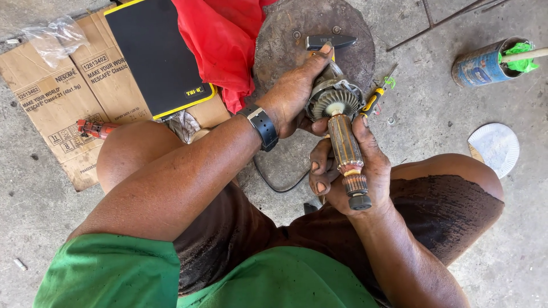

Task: Disassembling and repairing the internal components of a hand grinder using a hammer and tools.

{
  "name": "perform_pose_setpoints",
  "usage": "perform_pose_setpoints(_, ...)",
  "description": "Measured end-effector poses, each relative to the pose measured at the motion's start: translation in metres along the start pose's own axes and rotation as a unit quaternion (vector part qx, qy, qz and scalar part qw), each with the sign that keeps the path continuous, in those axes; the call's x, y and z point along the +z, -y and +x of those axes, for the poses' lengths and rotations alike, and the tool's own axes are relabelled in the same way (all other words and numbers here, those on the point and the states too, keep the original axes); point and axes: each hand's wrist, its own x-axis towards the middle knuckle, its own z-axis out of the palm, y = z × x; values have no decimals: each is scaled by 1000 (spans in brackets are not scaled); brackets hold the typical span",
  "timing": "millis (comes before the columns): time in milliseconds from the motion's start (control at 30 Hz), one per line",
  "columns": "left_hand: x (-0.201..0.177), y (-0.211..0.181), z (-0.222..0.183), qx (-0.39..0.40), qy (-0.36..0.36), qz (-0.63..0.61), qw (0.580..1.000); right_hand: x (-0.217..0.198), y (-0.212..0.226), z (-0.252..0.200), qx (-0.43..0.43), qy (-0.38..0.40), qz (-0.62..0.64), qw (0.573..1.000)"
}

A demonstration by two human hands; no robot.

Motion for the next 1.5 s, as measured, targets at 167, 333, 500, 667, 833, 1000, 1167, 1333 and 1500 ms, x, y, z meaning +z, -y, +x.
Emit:
perform_pose_setpoints(167,-5,6,10,14,21,-47,999,-2,1,0,14,11,48,999)
perform_pose_setpoints(333,-6,3,7,-22,-5,9,1000,-3,-1,3,25,15,62,998)
perform_pose_setpoints(500,-8,5,12,-36,-47,19,998,0,-1,3,32,10,57,998)
perform_pose_setpoints(667,-5,1,5,-26,-35,14,999,-1,-2,3,31,49,74,996)
perform_pose_setpoints(833,-29,12,9,156,-6,139,978,-2,-1,2,-2,95,109,989)
perform_pose_setpoints(1000,-54,27,4,388,18,193,901,-2,5,5,-29,90,122,988)
perform_pose_setpoints(1167,-60,10,-22,626,25,341,701,-1,-1,12,-71,-75,5,995)
perform_pose_setpoints(1333,-74,-7,-34,577,166,573,557,6,-3,12,-102,-122,-31,987)
perform_pose_setpoints(1500,-73,18,-14,479,170,687,519,10,-3,19,-9,-86,82,993)
